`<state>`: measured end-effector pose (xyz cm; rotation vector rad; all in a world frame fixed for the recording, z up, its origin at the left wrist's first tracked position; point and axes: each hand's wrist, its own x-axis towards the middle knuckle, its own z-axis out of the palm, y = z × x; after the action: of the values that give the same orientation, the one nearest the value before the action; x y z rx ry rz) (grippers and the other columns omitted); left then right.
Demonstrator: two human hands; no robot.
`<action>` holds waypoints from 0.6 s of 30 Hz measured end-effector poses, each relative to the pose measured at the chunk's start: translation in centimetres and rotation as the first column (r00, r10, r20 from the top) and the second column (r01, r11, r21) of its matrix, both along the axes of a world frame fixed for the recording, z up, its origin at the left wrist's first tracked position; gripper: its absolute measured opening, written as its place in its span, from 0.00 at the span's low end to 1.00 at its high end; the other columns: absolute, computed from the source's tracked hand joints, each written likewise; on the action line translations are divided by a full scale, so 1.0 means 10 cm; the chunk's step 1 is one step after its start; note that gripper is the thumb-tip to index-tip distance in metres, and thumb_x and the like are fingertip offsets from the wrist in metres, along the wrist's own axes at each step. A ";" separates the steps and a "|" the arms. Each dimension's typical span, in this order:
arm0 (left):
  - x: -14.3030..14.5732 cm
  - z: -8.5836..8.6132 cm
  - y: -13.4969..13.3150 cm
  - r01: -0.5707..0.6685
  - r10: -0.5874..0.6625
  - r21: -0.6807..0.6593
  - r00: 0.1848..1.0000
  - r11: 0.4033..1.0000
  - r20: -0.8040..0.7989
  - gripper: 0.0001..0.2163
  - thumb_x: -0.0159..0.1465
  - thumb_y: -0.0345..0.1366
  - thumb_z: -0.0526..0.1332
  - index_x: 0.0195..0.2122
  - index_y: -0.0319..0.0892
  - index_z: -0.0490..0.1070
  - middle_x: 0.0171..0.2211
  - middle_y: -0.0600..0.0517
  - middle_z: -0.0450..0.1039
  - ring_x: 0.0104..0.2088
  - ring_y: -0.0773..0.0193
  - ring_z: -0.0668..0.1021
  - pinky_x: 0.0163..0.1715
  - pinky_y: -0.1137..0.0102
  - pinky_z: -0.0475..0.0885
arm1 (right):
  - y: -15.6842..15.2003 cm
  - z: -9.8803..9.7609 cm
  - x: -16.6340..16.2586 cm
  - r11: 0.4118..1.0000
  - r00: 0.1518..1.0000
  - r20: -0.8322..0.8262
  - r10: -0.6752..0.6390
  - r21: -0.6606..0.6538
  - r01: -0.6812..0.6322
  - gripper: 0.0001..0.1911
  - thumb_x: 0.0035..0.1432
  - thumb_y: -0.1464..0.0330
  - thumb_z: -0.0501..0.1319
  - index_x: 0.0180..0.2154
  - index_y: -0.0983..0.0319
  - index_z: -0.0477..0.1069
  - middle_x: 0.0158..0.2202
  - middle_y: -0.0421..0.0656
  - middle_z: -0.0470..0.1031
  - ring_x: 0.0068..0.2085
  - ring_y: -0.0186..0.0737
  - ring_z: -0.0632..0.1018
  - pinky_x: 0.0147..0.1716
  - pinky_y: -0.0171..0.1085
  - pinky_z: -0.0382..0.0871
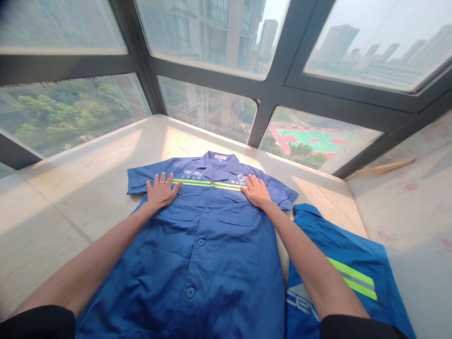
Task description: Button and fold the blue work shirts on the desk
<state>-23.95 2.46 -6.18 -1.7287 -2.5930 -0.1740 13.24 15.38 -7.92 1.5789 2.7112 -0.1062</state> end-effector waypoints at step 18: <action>-0.81 0.08 0.11 0.137 -0.136 -0.180 0.991 0.974 0.015 0.32 0.70 0.52 0.38 0.70 0.41 0.49 0.71 0.43 0.45 0.70 0.44 0.51 0.65 0.48 0.49 | -0.02 -0.01 0.03 0.999 0.999 0.022 0.034 0.014 -0.034 0.33 0.70 0.53 0.40 0.69 0.64 0.51 0.72 0.50 0.45 0.71 0.49 0.49 0.68 0.53 0.44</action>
<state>-32.08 3.56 -5.34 -1.9676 -2.5635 0.0604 13.55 15.16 -8.00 1.5275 2.7270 -0.0683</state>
